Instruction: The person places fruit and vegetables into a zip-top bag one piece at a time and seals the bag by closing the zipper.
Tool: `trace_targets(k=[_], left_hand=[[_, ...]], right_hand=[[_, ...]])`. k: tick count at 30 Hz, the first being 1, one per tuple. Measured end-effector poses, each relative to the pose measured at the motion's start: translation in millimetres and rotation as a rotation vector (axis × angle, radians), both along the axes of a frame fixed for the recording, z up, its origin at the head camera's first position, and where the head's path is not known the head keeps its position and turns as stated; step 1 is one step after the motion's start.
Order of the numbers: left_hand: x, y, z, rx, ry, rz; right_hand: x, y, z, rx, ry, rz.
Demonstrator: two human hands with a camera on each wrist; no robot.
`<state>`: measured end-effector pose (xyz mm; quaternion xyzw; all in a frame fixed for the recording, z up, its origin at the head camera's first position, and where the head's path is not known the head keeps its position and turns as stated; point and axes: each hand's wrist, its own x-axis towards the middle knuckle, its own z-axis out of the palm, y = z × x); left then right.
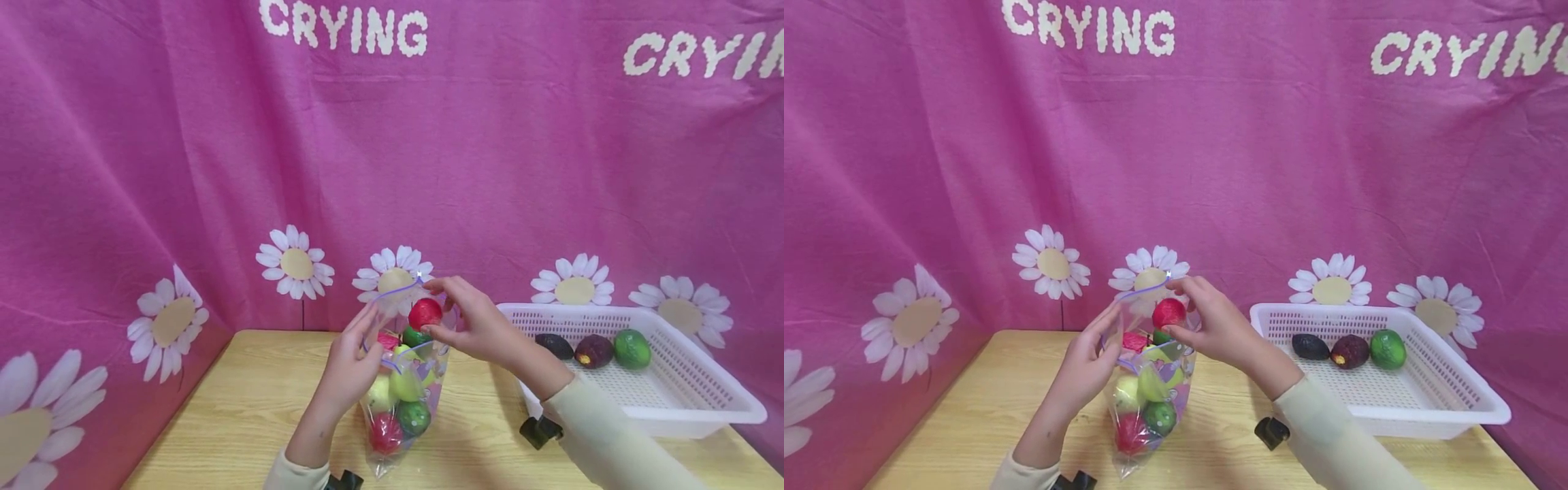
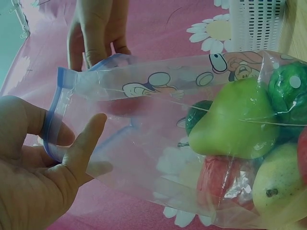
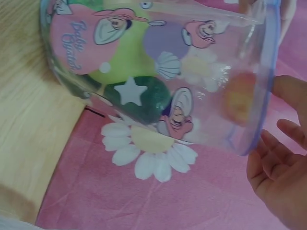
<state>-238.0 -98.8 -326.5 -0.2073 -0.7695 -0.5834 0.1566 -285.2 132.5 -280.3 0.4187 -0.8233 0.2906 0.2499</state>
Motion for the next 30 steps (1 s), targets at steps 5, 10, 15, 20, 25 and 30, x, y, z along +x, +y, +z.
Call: trace_targets(k=[5,10,15,20,25,30], left_hand=[[-0.1,0,-0.2,-0.004,0.005,0.005],[-0.4,0,0.6,-0.012,-0.006,0.013],[0.0,-1,1.9,-0.014,-0.016,0.013],[0.3,-1,1.6,-0.009,-0.002,0.018],[0.7,0,0.6,-0.009,-0.009,0.016],[1.7,2,1.0,-0.018,-0.02,0.017]], right_hand=[[0.0,1,-8.0,0.005,-0.013,-0.021],[-1.2,3,-13.3,-0.006,0.001,-0.038],[-1.7,6,-17.4,-0.023,0.014,-0.03],[-2.6,8,-18.4,-0.044,0.057,-0.024],[-5.0,20,-13.8,-0.065,0.081,-0.055],[-14.0,53,-2.9,-0.032,0.042,-0.153]])
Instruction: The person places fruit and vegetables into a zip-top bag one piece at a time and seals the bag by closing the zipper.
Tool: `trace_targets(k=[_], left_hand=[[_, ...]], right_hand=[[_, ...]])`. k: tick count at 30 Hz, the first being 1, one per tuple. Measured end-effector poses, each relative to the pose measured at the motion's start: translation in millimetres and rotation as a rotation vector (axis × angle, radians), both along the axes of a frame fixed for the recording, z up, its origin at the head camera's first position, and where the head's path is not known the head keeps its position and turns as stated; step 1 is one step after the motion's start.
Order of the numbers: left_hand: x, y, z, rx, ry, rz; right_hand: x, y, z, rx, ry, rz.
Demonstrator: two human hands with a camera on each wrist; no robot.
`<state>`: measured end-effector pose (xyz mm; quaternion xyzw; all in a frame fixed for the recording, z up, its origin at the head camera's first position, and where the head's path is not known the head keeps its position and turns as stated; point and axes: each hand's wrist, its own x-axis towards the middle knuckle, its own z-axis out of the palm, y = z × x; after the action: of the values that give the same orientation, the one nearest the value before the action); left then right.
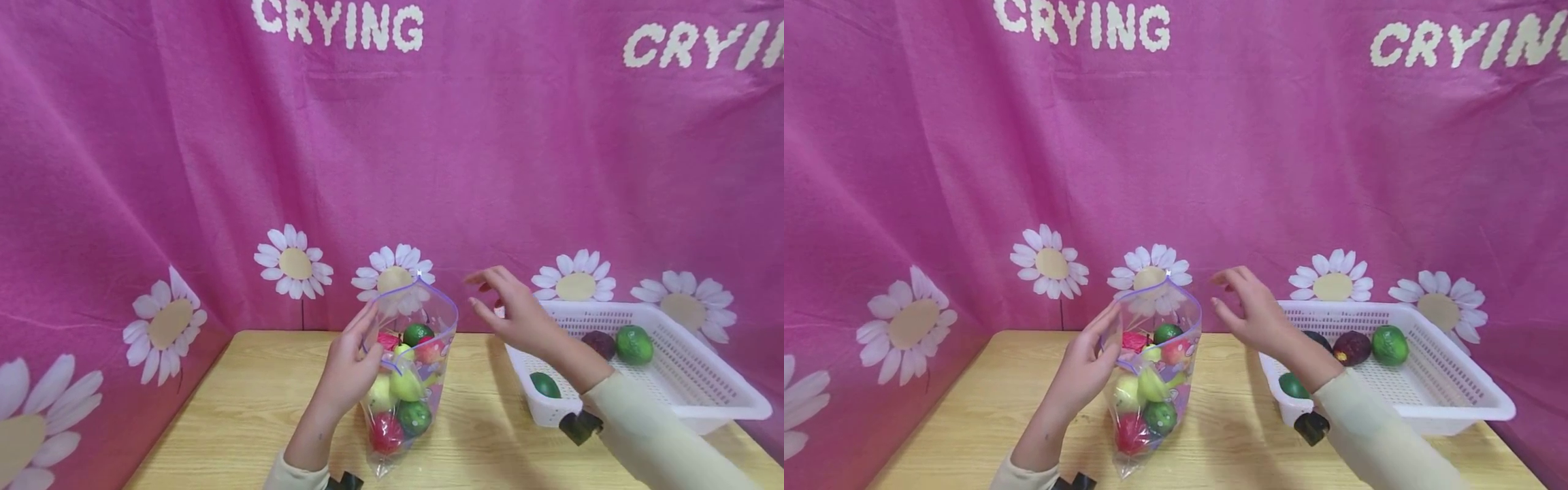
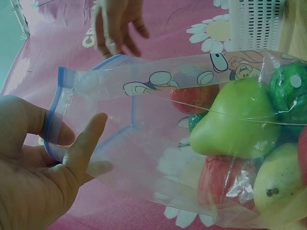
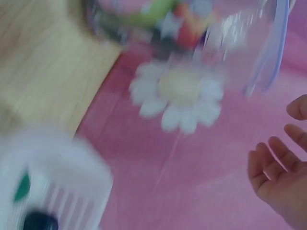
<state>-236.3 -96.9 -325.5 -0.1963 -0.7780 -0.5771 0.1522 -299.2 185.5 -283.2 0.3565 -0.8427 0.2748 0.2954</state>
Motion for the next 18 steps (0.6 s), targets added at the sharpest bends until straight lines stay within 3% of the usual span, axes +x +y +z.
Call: trace_targets(k=[7,12,18], left_hand=[[0.6,0,1.7,-0.008,0.013,0.013],[3.3,2,4.6,-0.011,0.034,0.009],[9.2,5,7.6,-0.011,0.068,-0.005]], right_hand=[[-32.8,89,7.6,0.063,-0.122,-0.232],[-56.9,167,-11.3,0.122,-0.226,-0.408],[-61.4,229,-27.2,0.231,-0.441,-0.518]])
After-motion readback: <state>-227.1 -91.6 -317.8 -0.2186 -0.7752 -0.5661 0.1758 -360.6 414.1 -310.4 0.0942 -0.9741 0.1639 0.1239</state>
